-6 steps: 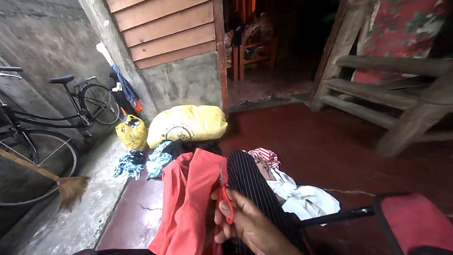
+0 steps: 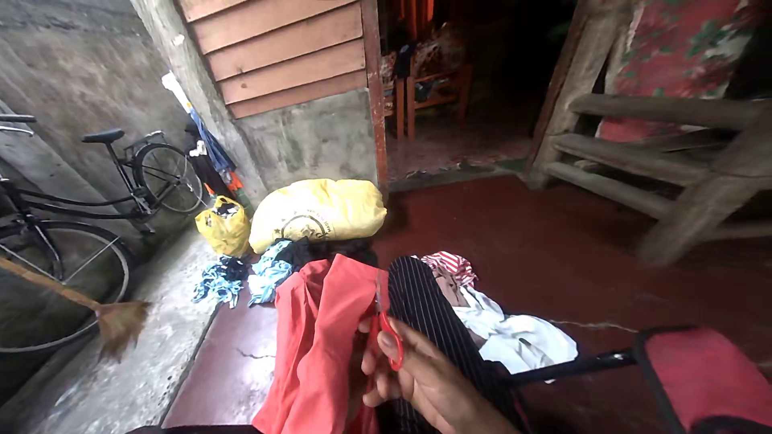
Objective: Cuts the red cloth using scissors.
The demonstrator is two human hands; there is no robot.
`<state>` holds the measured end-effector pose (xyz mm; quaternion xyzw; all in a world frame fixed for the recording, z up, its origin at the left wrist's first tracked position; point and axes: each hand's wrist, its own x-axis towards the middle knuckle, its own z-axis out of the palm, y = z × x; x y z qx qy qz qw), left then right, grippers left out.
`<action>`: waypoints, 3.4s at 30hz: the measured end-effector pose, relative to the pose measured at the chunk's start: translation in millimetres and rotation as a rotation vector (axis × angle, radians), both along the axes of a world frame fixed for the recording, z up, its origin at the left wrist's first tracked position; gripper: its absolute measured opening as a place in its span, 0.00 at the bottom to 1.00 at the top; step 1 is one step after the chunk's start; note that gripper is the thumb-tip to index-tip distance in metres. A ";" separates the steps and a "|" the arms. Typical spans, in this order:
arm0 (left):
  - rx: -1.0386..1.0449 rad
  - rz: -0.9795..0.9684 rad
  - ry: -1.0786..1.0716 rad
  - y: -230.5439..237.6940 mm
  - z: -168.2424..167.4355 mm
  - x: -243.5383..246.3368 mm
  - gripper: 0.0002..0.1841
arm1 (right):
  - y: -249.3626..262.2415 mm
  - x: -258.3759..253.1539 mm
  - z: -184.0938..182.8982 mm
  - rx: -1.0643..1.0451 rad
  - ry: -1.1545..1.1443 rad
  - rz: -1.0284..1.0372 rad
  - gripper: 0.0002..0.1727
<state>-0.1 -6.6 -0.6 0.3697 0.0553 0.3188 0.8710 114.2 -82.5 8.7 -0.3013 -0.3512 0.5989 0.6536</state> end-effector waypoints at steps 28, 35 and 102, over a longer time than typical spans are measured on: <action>0.002 0.166 -0.063 18.3 -33.1 -13.9 0.10 | -7.1 -12.7 -5.6 -0.052 -0.043 -0.075 0.17; 0.068 0.329 0.128 18.1 -8.9 -1.6 0.29 | -11.2 -15.4 -2.0 -0.075 -0.061 -0.042 0.16; -0.204 0.352 0.320 21.3 9.4 5.8 0.22 | -1.1 -10.1 -18.3 -0.034 -0.333 -0.068 0.20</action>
